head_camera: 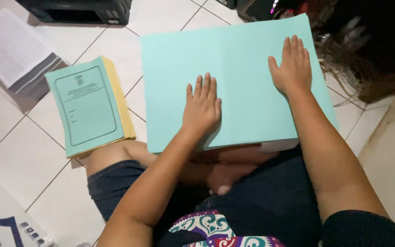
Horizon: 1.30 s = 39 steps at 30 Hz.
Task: Folding and stacking paper folders on the floor in a print shop environment.
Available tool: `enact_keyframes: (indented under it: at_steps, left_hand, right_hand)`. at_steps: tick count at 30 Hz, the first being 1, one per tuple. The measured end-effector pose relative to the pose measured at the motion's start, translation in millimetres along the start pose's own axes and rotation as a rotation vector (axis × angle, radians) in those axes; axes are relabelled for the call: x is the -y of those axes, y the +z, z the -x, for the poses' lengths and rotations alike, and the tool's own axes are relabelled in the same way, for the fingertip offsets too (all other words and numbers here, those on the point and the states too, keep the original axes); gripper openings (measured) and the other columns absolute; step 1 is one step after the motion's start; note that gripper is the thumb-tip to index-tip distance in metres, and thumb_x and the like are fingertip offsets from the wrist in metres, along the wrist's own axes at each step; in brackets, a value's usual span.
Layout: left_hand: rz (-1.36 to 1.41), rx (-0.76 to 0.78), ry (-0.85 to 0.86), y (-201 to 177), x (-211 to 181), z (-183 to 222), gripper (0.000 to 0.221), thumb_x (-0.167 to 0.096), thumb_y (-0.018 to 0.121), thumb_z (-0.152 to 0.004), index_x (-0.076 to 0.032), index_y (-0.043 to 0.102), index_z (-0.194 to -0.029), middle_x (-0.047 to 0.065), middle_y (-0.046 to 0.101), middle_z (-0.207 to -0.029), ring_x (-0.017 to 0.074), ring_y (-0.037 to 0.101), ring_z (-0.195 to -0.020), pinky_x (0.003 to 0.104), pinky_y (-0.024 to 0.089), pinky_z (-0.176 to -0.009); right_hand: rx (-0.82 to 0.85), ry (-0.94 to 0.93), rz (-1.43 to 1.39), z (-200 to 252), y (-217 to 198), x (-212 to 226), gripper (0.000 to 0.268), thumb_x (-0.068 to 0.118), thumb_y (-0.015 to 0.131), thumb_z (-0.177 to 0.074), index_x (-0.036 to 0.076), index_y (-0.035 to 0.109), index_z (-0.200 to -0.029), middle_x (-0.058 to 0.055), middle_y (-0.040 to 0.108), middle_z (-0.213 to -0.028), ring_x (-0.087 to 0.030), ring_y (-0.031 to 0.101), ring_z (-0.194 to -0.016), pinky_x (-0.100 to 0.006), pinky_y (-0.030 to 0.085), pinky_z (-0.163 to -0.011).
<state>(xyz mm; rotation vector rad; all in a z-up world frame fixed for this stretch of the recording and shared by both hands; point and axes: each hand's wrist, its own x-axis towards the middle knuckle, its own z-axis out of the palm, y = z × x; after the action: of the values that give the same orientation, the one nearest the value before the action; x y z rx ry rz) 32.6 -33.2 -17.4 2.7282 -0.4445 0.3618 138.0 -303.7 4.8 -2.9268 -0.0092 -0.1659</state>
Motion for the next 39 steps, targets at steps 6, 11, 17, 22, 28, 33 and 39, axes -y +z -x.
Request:
enact_keyframes:
  at_steps: [6, 11, 17, 22, 28, 33, 39]
  left_hand:
    - [0.014, 0.14, 0.005, -33.1, -19.0, 72.0, 0.059, -0.031, 0.027, -0.108, -0.003, 0.035, -0.159, 0.024, 0.032, -0.165, 0.0408, 0.027, -0.155, 0.062, 0.015, -0.124]
    - [0.017, -0.079, 0.057, -23.1, 21.4, 98.6, 0.05, -0.027, 0.043, -0.103, -0.01, 0.048, -0.15, 0.015, 0.048, -0.156, 0.0327, 0.043, -0.148, 0.056, 0.03, -0.122]
    - [0.302, -0.436, -0.247, -64.3, 141.2, 119.8, 0.028, -0.012, 0.059, -0.093, -0.011, 0.071, -0.119, 0.01, 0.072, -0.112, 0.0292, 0.07, -0.106, 0.042, 0.053, -0.099]
    - [0.022, -0.406, -0.79, -51.9, 296.0, 163.4, 0.029, -0.021, 0.062, -0.09, -0.019, 0.068, -0.119, 0.003, 0.068, -0.1, 0.0303, 0.07, -0.095, 0.048, 0.057, -0.083]
    - [-0.084, -0.164, -1.331, -48.0, 365.0, 207.3, 0.042, -0.027, 0.066, -0.093, -0.011, 0.06, -0.131, 0.013, 0.059, -0.123, 0.0338, 0.056, -0.12, 0.049, 0.046, -0.099]
    - [-0.079, -0.086, -1.437, -56.3, 358.0, 209.5, 0.038, -0.03, 0.07, -0.092, -0.007, 0.063, -0.122, 0.012, 0.057, -0.117, 0.0316, 0.055, -0.115, 0.047, 0.043, -0.095]
    - [-0.008, 0.017, -1.526, -81.6, 349.3, 203.6, 0.04, -0.032, 0.062, -0.099, -0.005, 0.059, -0.129, 0.018, 0.057, -0.127, 0.0319, 0.053, -0.126, 0.046, 0.043, -0.103]
  right_hand:
    - [0.173, -0.08, 0.027, 59.1, -7.2, 37.7, 0.083, 0.057, 0.032, -0.105, 0.0, 0.024, -0.165, -0.025, 0.017, -0.17, -0.035, 0.011, -0.158, -0.047, 0.006, -0.128]
    - [0.255, -0.412, -0.003, 120.4, -6.8, 126.7, 0.083, 0.057, 0.032, -0.103, 0.0, 0.029, -0.163, -0.025, 0.023, -0.169, -0.037, 0.016, -0.158, -0.047, 0.006, -0.128]
    - [0.359, -0.472, -0.031, 133.3, -1.1, 221.2, 0.081, 0.052, 0.043, -0.103, -0.003, 0.03, -0.161, -0.027, 0.023, -0.168, -0.037, 0.019, -0.156, -0.048, 0.015, -0.125]
    - [0.434, -0.574, -0.082, 117.9, 18.6, 332.2, 0.069, 0.047, 0.054, -0.104, 0.002, 0.045, -0.155, -0.021, 0.034, -0.164, -0.034, 0.031, -0.152, -0.048, 0.03, -0.119]
    - [0.667, -0.803, -0.072, 88.4, 142.9, 430.6, 0.065, 0.05, 0.049, -0.103, 0.011, 0.047, -0.154, -0.015, 0.053, -0.151, -0.039, 0.059, -0.128, -0.055, 0.051, -0.098]
    - [0.771, -0.822, 0.057, 85.7, 206.4, 438.5, 0.062, 0.04, 0.066, -0.091, 0.006, 0.061, -0.143, -0.02, 0.068, -0.129, -0.04, 0.069, -0.114, -0.054, 0.057, -0.089]
    - [0.881, -0.753, -0.045, 84.9, 178.6, 438.5, 0.057, 0.031, 0.058, -0.098, -0.002, 0.056, -0.145, -0.031, 0.057, -0.141, -0.049, 0.062, -0.122, -0.056, 0.054, -0.098]
